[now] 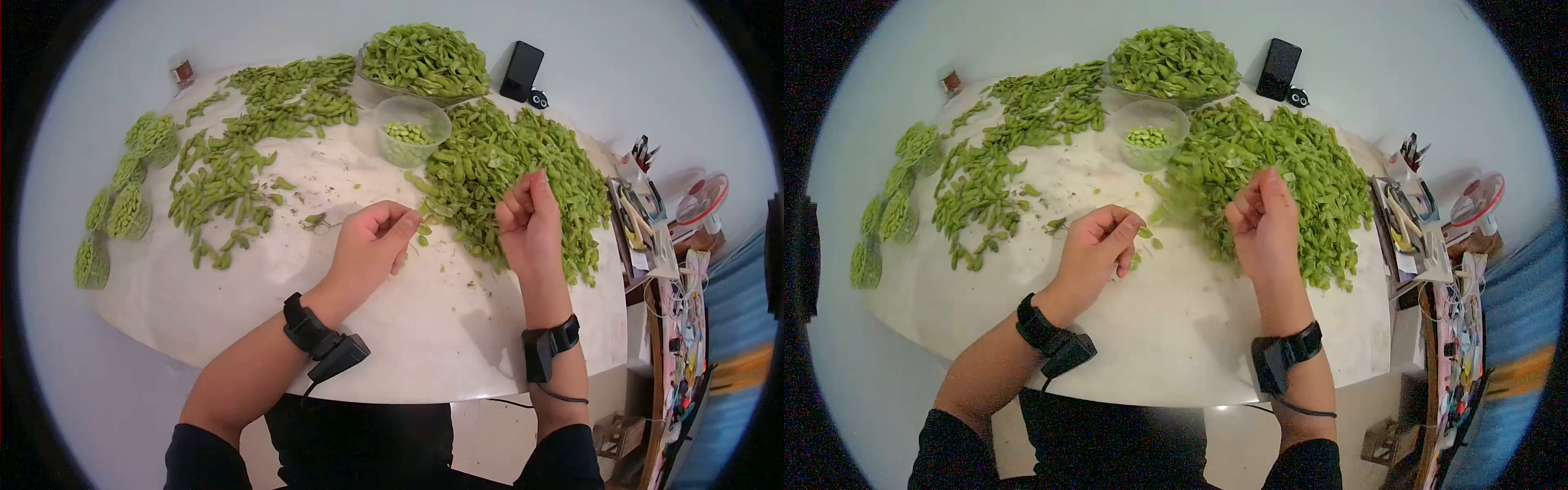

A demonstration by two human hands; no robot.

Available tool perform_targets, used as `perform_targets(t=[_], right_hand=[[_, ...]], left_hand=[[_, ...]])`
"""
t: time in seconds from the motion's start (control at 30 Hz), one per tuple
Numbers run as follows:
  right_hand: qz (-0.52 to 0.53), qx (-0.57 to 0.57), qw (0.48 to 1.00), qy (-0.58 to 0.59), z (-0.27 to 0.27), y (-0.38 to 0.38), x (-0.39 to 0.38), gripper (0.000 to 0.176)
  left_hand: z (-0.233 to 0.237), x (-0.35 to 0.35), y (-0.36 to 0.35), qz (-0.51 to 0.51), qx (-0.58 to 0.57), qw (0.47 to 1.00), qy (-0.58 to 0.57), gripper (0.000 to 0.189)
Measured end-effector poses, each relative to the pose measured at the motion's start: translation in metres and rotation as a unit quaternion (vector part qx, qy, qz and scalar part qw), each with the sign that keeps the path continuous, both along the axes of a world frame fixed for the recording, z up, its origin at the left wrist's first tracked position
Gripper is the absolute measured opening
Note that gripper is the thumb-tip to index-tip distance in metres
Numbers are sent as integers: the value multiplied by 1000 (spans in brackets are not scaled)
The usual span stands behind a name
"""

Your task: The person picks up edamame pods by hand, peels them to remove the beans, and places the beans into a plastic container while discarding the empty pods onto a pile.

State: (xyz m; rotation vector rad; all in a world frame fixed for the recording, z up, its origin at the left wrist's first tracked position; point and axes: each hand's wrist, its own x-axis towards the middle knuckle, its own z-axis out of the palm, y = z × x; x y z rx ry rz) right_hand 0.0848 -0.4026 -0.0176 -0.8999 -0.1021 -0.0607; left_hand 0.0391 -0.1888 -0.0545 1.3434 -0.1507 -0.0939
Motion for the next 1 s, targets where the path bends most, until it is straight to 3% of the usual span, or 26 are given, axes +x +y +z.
perform_targets(t=[0.13, 0.23, 0.43, 0.63, 0.83, 1.0], right_hand=[[-28, 24, 999, 13, -2, -18, 9, 31], [-101, -101, 990, -5, 1, -30, 14, 32], [-153, -172, 973, -8, -7, -47, 23, 31], [-160, -112, 980, -34, -2, -59, 26, 31], [-168, -147, 974, -36, -1, -53, 23, 26], [-120, 7, 993, -16, -6, -63, 29, 17]], left_hand=[[4, -1, 0, -3, 13, 1000, 0, 21], [3, -1, -1, -7, 4, 1000, 5, 21], [4, -1, -1, -10, 9, 1000, 11, 20], [4, -1, -1, -11, 15, 1000, 6, 20], [8, -2, -1, -8, 23, 1000, 7, 20], [5, -1, 0, -14, 18, 1000, 0, 20]])
